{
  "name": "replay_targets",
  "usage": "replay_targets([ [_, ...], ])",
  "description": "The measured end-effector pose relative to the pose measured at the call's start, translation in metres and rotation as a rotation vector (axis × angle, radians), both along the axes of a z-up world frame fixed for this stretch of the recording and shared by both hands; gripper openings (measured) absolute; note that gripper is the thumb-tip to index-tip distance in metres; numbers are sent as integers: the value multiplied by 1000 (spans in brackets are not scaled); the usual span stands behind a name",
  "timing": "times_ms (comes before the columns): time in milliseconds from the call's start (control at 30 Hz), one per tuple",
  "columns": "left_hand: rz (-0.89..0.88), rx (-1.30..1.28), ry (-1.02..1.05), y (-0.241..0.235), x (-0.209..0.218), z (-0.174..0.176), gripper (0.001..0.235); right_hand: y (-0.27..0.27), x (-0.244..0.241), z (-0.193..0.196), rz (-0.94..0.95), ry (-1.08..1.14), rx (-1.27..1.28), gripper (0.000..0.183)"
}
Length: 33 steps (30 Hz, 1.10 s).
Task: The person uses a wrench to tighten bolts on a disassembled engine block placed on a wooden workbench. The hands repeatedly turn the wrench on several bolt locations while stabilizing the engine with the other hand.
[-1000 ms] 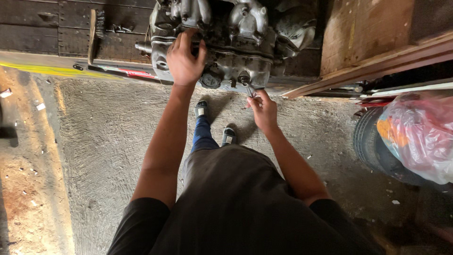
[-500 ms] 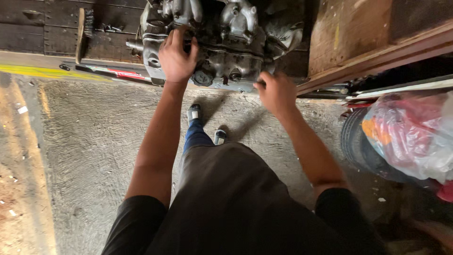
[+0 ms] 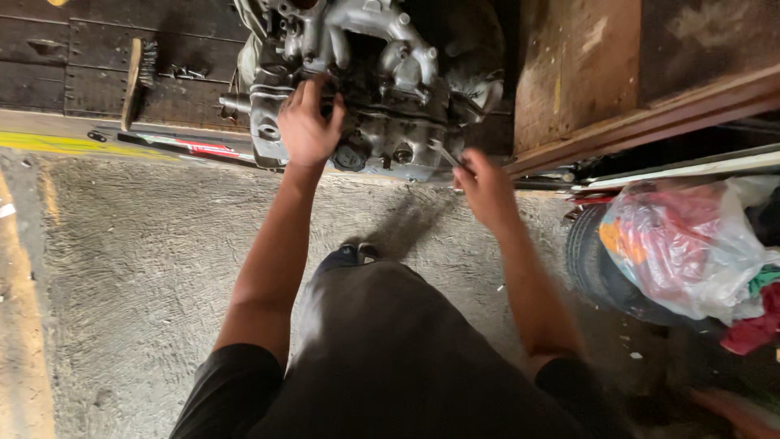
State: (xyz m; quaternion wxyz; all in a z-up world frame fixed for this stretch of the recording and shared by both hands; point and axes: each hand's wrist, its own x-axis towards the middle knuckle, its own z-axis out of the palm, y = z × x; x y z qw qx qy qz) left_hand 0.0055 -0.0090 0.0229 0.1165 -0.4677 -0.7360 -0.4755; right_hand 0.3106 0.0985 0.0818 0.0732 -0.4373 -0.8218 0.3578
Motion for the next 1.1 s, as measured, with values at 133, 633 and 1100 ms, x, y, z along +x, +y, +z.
replay_targets([
  [133,3,-10,-19,1,0,-2,29,-28,10,-59,-179,308,-294,14],
  [633,-16,-52,-37,2,-8,-20,29,-72,-26,-135,-344,550,-557,9],
  [1100,-57,-4,-27,-4,-6,-7,30,-55,-25,-166,-296,603,-217,14],
])
